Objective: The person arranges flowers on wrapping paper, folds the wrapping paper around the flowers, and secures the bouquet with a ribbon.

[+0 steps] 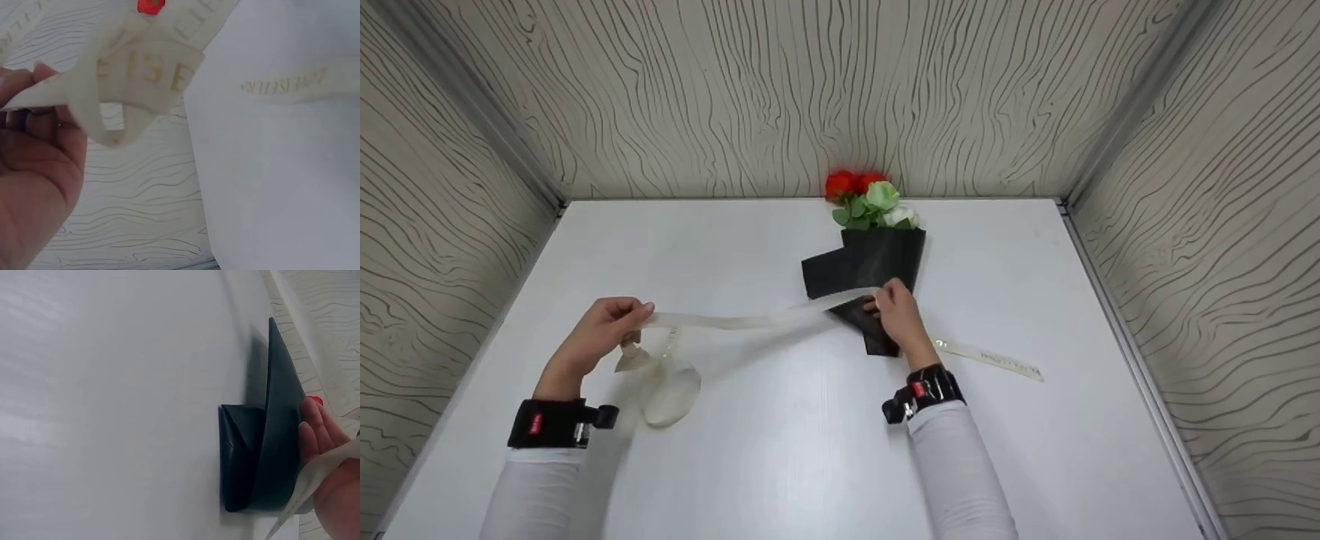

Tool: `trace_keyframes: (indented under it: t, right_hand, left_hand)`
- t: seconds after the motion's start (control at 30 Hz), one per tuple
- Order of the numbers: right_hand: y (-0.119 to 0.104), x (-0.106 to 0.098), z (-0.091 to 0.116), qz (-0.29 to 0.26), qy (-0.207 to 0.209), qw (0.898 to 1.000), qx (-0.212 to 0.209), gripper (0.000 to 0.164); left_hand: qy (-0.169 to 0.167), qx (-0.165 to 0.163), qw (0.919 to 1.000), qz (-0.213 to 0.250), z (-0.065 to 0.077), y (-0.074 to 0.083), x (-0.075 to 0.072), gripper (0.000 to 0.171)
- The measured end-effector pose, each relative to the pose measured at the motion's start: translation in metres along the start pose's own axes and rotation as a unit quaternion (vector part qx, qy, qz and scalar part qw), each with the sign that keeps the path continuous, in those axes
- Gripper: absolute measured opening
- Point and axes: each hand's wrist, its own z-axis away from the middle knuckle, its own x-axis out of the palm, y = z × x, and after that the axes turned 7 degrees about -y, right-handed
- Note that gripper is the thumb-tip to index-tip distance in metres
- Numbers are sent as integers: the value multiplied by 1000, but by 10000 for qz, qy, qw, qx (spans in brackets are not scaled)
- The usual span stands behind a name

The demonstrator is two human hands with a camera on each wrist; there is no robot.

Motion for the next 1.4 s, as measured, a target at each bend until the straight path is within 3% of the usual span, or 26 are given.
trace_keyframes:
  t: [0.13,0.23,0.5,0.67,0.83,0.93,1.07,1.3,1.4]
  right_hand:
    - [-1,-11,1,-879,311,9953,277,17]
    - [-2,-14,1,-890,482,9943,346,19]
    - [-2,-4,1,210,483,9985,178,18]
    - [-1,9,2,1412,116,9886,-516,34]
    - [-5,27,4,2497,-500,9590,-1245,49]
    - [-8,38,7,3052,-837,9362,-1527,53]
    - [-11,51,10,3537,-1222,9130,-1626,65]
    - [-13,62,14,3557,-1699,9027,-1726,73]
    - [-14,63,15,3539,-1894,8981,-1796,73]
  left_hand:
    - [-60,-10,9996,267,10,3,-6,27]
    - [-90,84,9973,721,10,3,-3,26]
    - [-4,40,9890,1477,-9,7,22,19]
    - [-399,223,9827,1793,-25,-1,44,28]
    - [-1279,537,9802,1410,-38,-1,77,30]
    - [-1734,681,9788,854,-45,2,99,27]
    - [-2014,884,9752,265,-54,5,124,24]
    - [-2525,869,9633,-273,-64,1,153,18]
    - [-2595,766,9617,-436,-65,1,162,15]
